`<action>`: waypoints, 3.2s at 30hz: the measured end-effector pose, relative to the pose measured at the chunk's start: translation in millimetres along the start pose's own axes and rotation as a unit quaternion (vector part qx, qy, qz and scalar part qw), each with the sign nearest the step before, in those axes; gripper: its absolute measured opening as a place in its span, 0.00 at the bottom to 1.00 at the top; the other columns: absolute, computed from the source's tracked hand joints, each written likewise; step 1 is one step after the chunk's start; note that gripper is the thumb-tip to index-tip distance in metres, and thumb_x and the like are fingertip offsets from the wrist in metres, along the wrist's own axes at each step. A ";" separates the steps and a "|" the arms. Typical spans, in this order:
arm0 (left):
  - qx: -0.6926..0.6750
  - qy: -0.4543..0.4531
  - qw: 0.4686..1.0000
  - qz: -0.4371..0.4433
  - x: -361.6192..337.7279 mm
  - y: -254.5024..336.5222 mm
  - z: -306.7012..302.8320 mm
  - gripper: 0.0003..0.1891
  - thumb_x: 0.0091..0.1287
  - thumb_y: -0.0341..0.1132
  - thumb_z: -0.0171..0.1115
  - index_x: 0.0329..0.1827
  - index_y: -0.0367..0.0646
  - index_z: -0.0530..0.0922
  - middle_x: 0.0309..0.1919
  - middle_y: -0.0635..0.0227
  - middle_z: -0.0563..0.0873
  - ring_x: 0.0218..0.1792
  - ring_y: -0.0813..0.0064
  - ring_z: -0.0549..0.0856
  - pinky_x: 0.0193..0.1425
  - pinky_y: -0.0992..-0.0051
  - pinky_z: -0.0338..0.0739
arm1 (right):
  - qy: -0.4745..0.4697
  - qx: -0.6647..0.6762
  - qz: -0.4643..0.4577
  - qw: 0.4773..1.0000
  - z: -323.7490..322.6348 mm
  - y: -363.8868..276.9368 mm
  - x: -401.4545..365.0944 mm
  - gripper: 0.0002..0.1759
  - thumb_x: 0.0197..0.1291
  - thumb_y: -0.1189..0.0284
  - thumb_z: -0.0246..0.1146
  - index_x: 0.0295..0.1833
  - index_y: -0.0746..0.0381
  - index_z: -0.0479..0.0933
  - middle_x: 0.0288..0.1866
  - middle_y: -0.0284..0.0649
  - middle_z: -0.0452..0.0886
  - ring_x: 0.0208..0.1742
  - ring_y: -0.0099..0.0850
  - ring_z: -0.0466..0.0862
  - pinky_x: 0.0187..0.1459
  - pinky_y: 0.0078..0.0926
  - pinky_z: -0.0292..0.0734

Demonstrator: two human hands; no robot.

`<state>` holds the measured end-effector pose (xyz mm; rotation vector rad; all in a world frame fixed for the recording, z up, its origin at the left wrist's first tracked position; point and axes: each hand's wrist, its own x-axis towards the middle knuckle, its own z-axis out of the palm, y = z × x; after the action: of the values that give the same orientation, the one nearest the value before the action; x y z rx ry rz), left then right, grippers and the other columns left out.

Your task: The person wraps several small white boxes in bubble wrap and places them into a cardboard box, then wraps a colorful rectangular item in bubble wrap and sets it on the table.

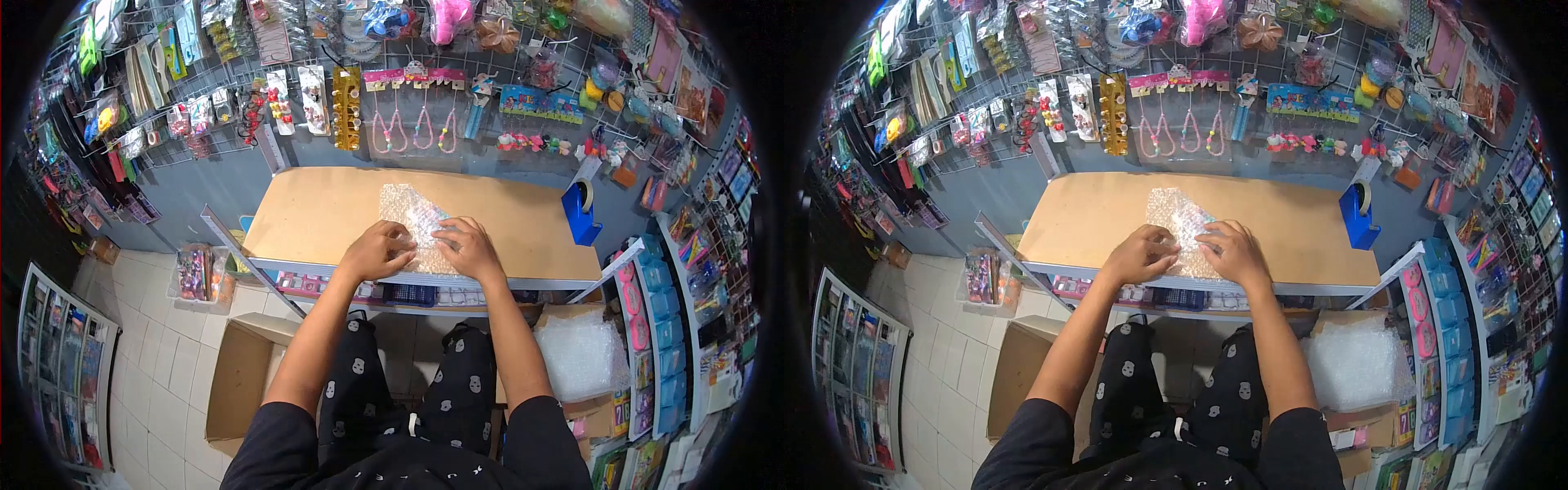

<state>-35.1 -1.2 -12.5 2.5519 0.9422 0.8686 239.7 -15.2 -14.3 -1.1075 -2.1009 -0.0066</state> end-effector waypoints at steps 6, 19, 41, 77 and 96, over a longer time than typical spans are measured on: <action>-0.040 0.051 0.997 -0.047 -14.8 8.2 -20.6 0.32 0.59 0.45 0.82 0.67 0.45 0.86 0.64 0.57 0.85 0.68 0.53 0.81 0.74 0.60 0.76 | -0.027 0.026 0.032 0.999 -0.3 0.3 0.3 0.10 0.62 0.66 0.72 0.49 0.47 0.93 0.61 0.34 0.88 0.67 0.39 0.82 0.70 0.42 0.76; -0.038 -0.044 0.998 -0.018 -31.4 2.5 -49.6 0.09 0.66 0.32 0.76 0.48 0.44 0.93 0.54 0.56 0.90 0.47 0.57 0.91 0.53 0.63 0.87 | -0.123 -0.029 0.047 0.991 -4.6 -5.5 -1.4 0.16 0.66 0.60 0.66 0.56 0.33 0.92 0.72 0.34 0.79 0.76 0.39 0.72 0.77 0.47 0.66; -0.074 0.199 0.977 0.020 72.4 31.0 -6.2 0.06 0.74 0.30 0.70 0.48 0.38 0.86 0.40 0.56 0.91 0.41 0.59 0.91 0.45 0.66 0.85 | -0.012 0.084 0.089 0.992 1.0 5.4 -1.6 0.23 0.70 0.67 0.58 0.68 0.55 0.80 0.59 0.45 0.87 0.65 0.47 0.82 0.69 0.47 0.75; 0.066 0.060 0.994 -0.065 143.3 -4.4 56.7 0.13 0.67 0.34 0.72 0.52 0.41 0.87 0.48 0.53 0.90 0.48 0.50 0.89 0.52 0.58 0.84 | 0.103 0.217 0.295 0.925 -4.7 20.8 0.7 0.15 0.55 0.78 0.76 0.48 0.65 0.82 0.48 0.43 0.90 0.54 0.35 0.91 0.59 0.33 0.87; 0.231 -0.379 0.896 -0.037 164.4 8.3 4.0 0.53 0.38 0.48 0.90 0.77 0.63 0.79 0.71 0.72 0.85 0.73 0.61 0.78 0.71 0.51 0.67 | 0.380 0.579 0.324 0.645 6.8 57.3 -6.3 0.05 0.72 0.74 0.62 0.51 0.58 0.77 0.43 0.35 0.81 0.46 0.28 0.82 0.48 0.29 0.81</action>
<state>71.1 101.5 60.3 2.8096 1.0317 -0.4421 278.5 18.5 -41.4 -0.7015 -0.5313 0.9210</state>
